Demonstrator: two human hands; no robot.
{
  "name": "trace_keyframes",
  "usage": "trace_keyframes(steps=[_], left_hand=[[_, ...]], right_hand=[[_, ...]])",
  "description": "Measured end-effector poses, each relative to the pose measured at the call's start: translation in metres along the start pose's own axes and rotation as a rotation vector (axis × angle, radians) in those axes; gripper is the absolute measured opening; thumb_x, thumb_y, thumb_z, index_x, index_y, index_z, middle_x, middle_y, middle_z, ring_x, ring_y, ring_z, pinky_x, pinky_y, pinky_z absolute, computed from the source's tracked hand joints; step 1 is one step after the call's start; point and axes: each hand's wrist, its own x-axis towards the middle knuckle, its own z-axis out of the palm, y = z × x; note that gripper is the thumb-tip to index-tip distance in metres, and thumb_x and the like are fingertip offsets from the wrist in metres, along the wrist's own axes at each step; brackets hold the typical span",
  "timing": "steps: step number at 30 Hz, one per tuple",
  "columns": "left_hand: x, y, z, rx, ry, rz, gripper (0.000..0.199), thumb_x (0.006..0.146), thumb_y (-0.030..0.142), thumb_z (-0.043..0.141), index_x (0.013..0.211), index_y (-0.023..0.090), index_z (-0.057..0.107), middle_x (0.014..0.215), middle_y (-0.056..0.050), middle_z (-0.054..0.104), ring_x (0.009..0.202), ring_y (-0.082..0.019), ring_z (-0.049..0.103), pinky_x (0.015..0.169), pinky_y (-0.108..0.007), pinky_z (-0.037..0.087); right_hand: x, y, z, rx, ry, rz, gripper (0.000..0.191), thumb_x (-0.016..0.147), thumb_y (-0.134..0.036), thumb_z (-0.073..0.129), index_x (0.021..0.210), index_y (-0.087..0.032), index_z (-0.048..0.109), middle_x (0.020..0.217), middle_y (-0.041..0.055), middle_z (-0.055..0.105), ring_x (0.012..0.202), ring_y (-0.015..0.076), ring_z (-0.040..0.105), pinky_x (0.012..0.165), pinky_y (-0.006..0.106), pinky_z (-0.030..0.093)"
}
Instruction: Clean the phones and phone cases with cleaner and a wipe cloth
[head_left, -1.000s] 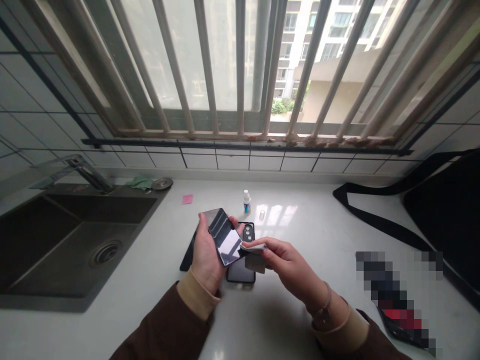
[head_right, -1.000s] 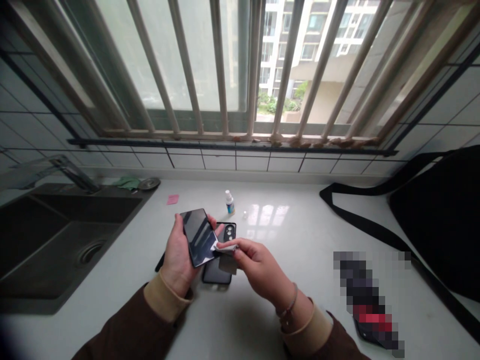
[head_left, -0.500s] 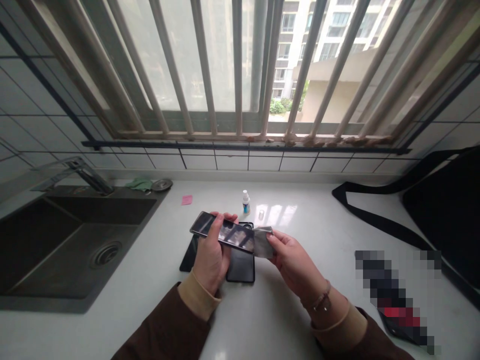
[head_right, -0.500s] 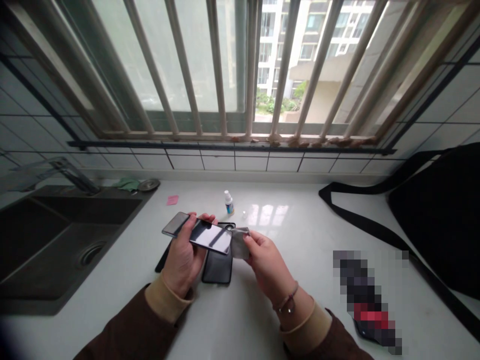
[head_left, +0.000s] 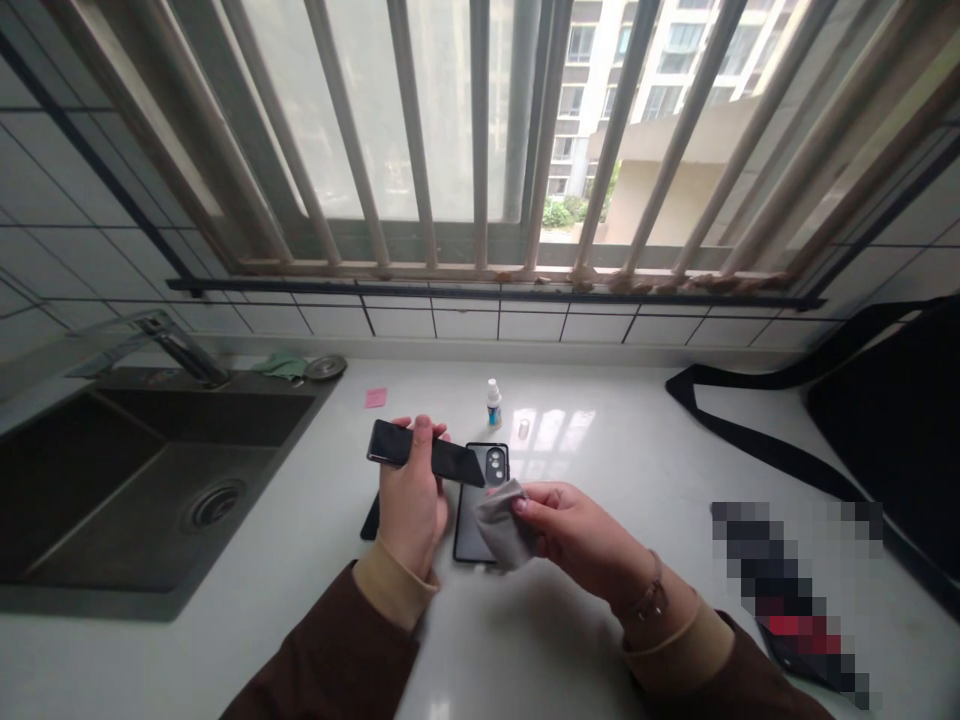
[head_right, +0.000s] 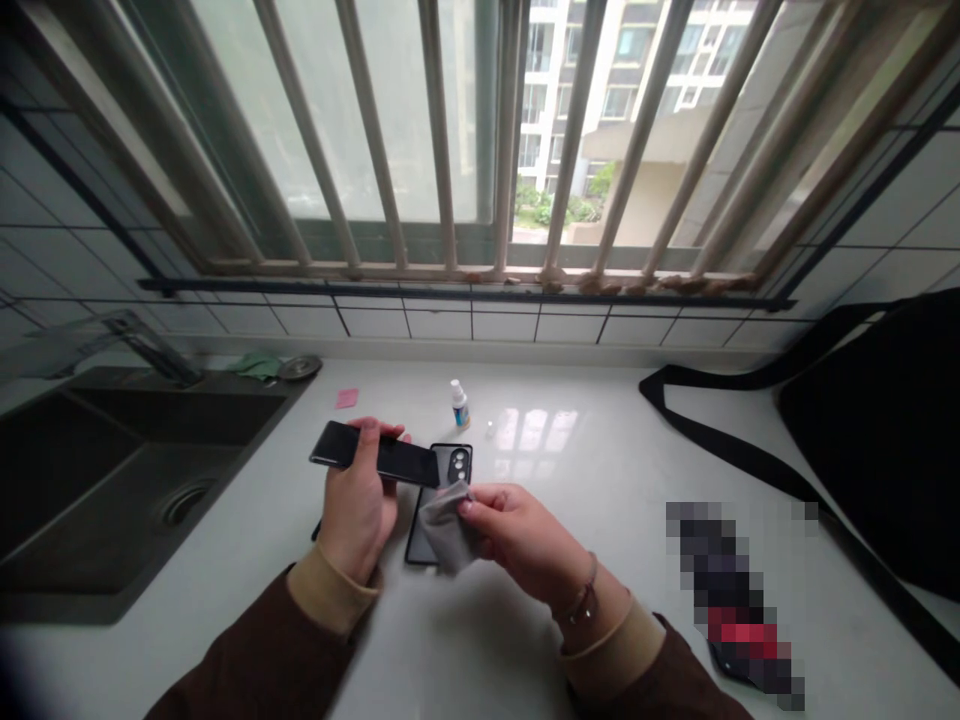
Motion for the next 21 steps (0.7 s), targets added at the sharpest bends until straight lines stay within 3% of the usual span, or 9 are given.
trace_keyframes(steps=[2, 4, 8, 10, 12, 14, 18, 21], left_hand=[[0.002, 0.002, 0.0, -0.026, 0.029, -0.089, 0.038, 0.086, 0.05, 0.085, 0.101, 0.023, 0.063, 0.083, 0.001, 0.068, 0.08, -0.016, 0.07, 0.089, -0.038, 0.06], [0.0, 0.007, 0.0, -0.051, -0.024, -0.275, 0.043, 0.091, 0.061, 0.074, 0.102, 0.021, 0.065, 0.08, -0.002, 0.068, 0.075, -0.019, 0.07, 0.085, -0.043, 0.063], [-0.01, 0.017, -0.001, 0.014, -0.392, -0.812, 0.067, 0.094, 0.077, 0.055, 0.11, 0.013, 0.071, 0.085, -0.011, 0.071, 0.071, -0.023, 0.069, 0.077, -0.047, 0.064], [-0.016, 0.019, -0.002, 0.068, -0.614, -1.052, 0.078, 0.095, 0.08, 0.046, 0.116, 0.009, 0.072, 0.087, -0.014, 0.072, 0.07, -0.025, 0.07, 0.076, -0.047, 0.064], [-0.021, 0.019, -0.004, 0.119, -0.78, -1.199, 0.086, 0.095, 0.083, 0.038, 0.115, 0.007, 0.073, 0.086, -0.015, 0.071, 0.069, -0.025, 0.071, 0.075, -0.046, 0.063], [-0.025, 0.016, -0.006, 0.162, -0.849, -1.262, 0.09, 0.094, 0.086, 0.035, 0.11, 0.007, 0.074, 0.083, -0.015, 0.071, 0.066, -0.024, 0.07, 0.073, -0.043, 0.063], [-0.024, 0.011, -0.007, 0.266, -0.781, -1.262, 0.086, 0.09, 0.089, 0.041, 0.1, 0.011, 0.076, 0.081, -0.013, 0.07, 0.064, -0.022, 0.068, 0.07, -0.041, 0.062], [-0.022, 0.008, -0.008, 0.354, -0.745, -1.268, 0.088, 0.085, 0.094, 0.043, 0.094, 0.012, 0.075, 0.08, -0.013, 0.07, 0.063, -0.022, 0.068, 0.067, -0.041, 0.062]], right_hand=[[-0.001, -0.004, 0.0, 0.027, -0.002, 0.009, 0.039, 0.089, -0.042, 0.083, 0.116, -0.014, 0.082, 0.1, 0.0109, 0.081, 0.082, 0.0171, 0.074, 0.074, 0.026, 0.057], [0.0, -0.008, -0.002, 0.07, 0.117, -0.077, 0.037, 0.088, -0.041, 0.083, 0.115, -0.016, 0.082, 0.107, 0.0107, 0.081, 0.088, 0.0183, 0.074, 0.074, 0.025, 0.057], [0.009, -0.011, -0.02, 0.055, 0.618, -0.295, 0.031, 0.08, -0.041, 0.085, 0.101, -0.018, 0.083, 0.103, 0.0071, 0.082, 0.093, 0.021, 0.073, 0.079, 0.028, 0.058], [0.011, -0.012, -0.027, -0.039, 0.756, -0.348, 0.034, 0.08, -0.044, 0.082, 0.103, -0.018, 0.082, 0.101, 0.0066, 0.082, 0.093, 0.0226, 0.072, 0.081, 0.031, 0.058], [0.009, -0.013, -0.027, -0.178, 0.751, -0.372, 0.038, 0.086, -0.047, 0.076, 0.109, -0.017, 0.081, 0.103, 0.0076, 0.081, 0.095, 0.0247, 0.072, 0.085, 0.034, 0.058], [0.004, -0.015, -0.021, -0.357, 0.655, -0.375, 0.038, 0.094, -0.048, 0.068, 0.111, -0.017, 0.081, 0.103, 0.0082, 0.081, 0.096, 0.0256, 0.072, 0.088, 0.037, 0.057], [-0.004, -0.016, -0.006, -0.699, 0.437, -0.406, 0.035, 0.103, -0.046, 0.059, 0.116, -0.021, 0.08, 0.09, 0.006, 0.078, 0.081, 0.0228, 0.071, 0.078, 0.035, 0.057], [-0.005, -0.01, -0.003, -0.828, 0.375, -0.448, 0.037, 0.105, -0.043, 0.057, 0.129, -0.023, 0.078, 0.089, 0.006, 0.078, 0.071, 0.0199, 0.068, 0.071, 0.034, 0.058]])
